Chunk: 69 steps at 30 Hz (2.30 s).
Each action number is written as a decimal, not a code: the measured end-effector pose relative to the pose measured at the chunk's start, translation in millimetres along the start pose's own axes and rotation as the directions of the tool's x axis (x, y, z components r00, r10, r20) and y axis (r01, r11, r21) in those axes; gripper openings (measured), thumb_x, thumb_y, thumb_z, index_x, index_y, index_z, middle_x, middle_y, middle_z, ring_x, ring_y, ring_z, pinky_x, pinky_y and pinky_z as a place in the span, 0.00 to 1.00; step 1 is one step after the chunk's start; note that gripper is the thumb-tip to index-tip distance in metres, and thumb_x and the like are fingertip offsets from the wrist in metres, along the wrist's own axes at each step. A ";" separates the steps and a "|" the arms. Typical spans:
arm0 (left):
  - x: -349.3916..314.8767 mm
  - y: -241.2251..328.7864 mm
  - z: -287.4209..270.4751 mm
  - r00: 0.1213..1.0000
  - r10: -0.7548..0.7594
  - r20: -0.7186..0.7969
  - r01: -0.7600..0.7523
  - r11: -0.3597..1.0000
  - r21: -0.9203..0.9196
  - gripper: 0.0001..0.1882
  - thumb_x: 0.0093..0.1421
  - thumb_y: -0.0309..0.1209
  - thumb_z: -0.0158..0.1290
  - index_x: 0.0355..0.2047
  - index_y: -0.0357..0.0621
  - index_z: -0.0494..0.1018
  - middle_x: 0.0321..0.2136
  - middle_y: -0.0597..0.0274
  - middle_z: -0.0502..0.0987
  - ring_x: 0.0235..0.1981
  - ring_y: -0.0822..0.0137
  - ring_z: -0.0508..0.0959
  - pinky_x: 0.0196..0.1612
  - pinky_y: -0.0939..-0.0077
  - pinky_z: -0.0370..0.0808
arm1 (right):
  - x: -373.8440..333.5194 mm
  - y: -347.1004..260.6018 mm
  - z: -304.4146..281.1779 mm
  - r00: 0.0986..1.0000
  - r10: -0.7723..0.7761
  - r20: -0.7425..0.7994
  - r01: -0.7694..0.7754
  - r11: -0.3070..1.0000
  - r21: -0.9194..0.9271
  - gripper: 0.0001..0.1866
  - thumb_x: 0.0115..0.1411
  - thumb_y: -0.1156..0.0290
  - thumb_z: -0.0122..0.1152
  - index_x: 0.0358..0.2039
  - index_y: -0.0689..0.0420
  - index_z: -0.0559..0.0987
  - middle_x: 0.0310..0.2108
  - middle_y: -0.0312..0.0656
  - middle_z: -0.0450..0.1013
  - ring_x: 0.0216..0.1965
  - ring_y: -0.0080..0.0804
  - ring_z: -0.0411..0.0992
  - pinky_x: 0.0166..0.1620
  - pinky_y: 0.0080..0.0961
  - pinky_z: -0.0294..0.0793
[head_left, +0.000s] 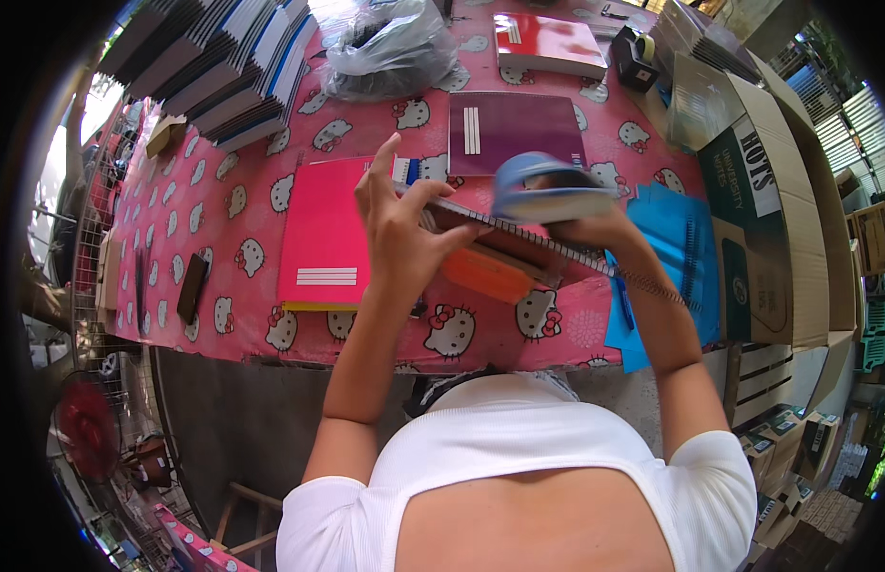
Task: The person uses pliers to crimp the ends of metal spiral bindings on notebooks. The person handles the notebooks one by one, uses the tool on the wire ends, and then places the notebooks into a stack.
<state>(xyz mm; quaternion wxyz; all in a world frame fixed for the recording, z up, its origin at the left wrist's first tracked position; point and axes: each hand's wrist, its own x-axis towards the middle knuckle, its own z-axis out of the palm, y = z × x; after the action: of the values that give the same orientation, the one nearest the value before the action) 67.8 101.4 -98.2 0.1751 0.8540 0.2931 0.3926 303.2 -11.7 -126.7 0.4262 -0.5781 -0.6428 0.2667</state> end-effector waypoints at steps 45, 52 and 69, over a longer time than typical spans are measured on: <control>17.0 -80.3 11.0 0.992 -0.106 0.071 0.119 0.569 -0.814 0.14 0.50 0.22 0.63 0.34 0.41 0.70 0.31 0.57 0.79 0.34 0.71 0.78 0.37 0.80 0.77 | -100.0 105.3 -78.8 0.722 0.355 -0.595 -0.679 0.195 -0.708 0.31 0.45 0.54 0.69 0.46 0.58 0.73 0.47 0.48 0.72 0.48 0.48 0.70 0.47 0.40 0.72; 31.0 69.0 -94.6 0.825 0.127 -0.551 -0.406 0.811 -0.421 0.10 0.51 0.21 0.62 0.31 0.40 0.71 0.29 0.56 0.79 0.29 0.69 0.80 0.32 0.78 0.79 | -189.7 58.5 9.8 0.836 0.384 -0.391 -0.546 0.518 -0.659 0.36 0.49 0.50 0.65 0.52 0.62 0.69 0.52 0.52 0.65 0.53 0.50 0.64 0.56 0.43 0.64; -89.3 44.9 14.0 0.996 0.075 -0.047 -0.089 0.847 -0.523 0.11 0.44 0.19 0.66 0.27 0.32 0.75 0.33 0.50 0.79 0.35 0.61 0.81 0.38 0.74 0.80 | -117.3 -108.8 57.2 0.970 0.025 -0.242 -0.079 0.974 -0.214 0.22 0.51 0.67 0.67 0.45 0.60 0.74 0.37 0.48 0.71 0.40 0.46 0.70 0.43 0.34 0.71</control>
<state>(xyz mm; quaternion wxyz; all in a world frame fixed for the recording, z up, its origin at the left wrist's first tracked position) 48.5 9.1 -134.0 0.3810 0.7806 0.1403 0.4753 194.4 -137.7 -92.2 0.4258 -0.6664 -0.5974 0.1333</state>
